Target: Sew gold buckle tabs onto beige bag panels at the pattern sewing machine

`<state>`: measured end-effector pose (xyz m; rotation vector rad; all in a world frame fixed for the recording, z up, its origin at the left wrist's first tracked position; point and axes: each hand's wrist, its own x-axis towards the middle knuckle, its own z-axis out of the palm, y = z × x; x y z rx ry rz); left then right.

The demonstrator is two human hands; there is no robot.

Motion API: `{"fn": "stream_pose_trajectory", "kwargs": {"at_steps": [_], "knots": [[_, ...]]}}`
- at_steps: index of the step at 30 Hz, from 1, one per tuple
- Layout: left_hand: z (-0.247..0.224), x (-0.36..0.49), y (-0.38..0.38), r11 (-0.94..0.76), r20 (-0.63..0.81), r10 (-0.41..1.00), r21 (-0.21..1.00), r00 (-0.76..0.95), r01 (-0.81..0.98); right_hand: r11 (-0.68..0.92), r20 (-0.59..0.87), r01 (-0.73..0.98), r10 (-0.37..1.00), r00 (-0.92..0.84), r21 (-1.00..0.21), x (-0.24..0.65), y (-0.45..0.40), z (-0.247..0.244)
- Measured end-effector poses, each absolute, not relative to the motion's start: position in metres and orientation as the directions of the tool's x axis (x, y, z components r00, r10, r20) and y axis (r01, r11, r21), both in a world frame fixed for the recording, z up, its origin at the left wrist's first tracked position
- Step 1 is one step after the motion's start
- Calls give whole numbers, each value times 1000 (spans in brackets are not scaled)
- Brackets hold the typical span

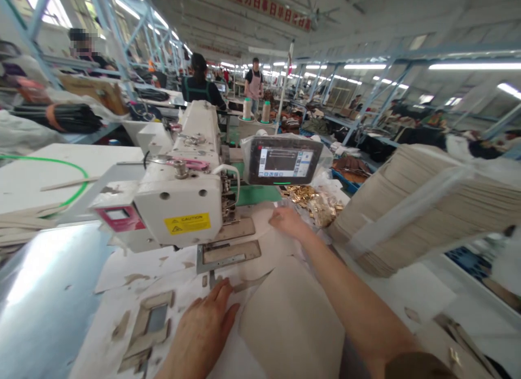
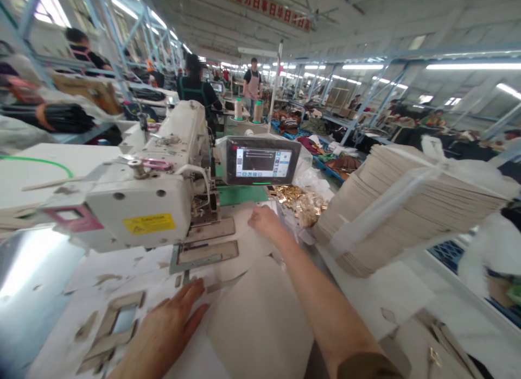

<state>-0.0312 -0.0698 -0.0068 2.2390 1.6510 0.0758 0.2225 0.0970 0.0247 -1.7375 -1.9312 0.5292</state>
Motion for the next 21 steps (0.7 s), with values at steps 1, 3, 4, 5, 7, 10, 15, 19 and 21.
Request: {"fn": "stream_pose_trajectory", "kwargs": {"at_steps": [1,3,4,5,7,10,15,19,21], "knots": [[-11,-34,-69,-239,-153,937,375,314,895,113,116,767,992,-50,-631,234,96,35],[-21,-39,-66,-204,-124,941,534,314,821,82,66,610,997,-49,-788,256,88,57],[-25,-40,-63,-177,-113,944,620,310,765,54,21,501,997,-71,-864,266,82,68],[-28,-39,-60,-141,-105,948,705,299,695,28,-14,394,995,-102,-919,274,76,78],[-30,-31,-52,-52,-96,960,864,264,500,7,-31,243,988,-154,-970,284,62,95],[-16,-5,-43,71,-92,983,989,160,132,17,-19,163,976,-215,-987,287,44,114],[20,31,-44,203,-171,964,968,204,-150,39,-32,208,944,-327,-977,282,29,128],[22,37,-48,262,-229,948,956,222,-133,37,-43,234,943,-329,-972,283,27,130],[16,38,-50,265,-234,950,954,204,-138,47,-40,244,940,-338,-969,286,27,128]]}}
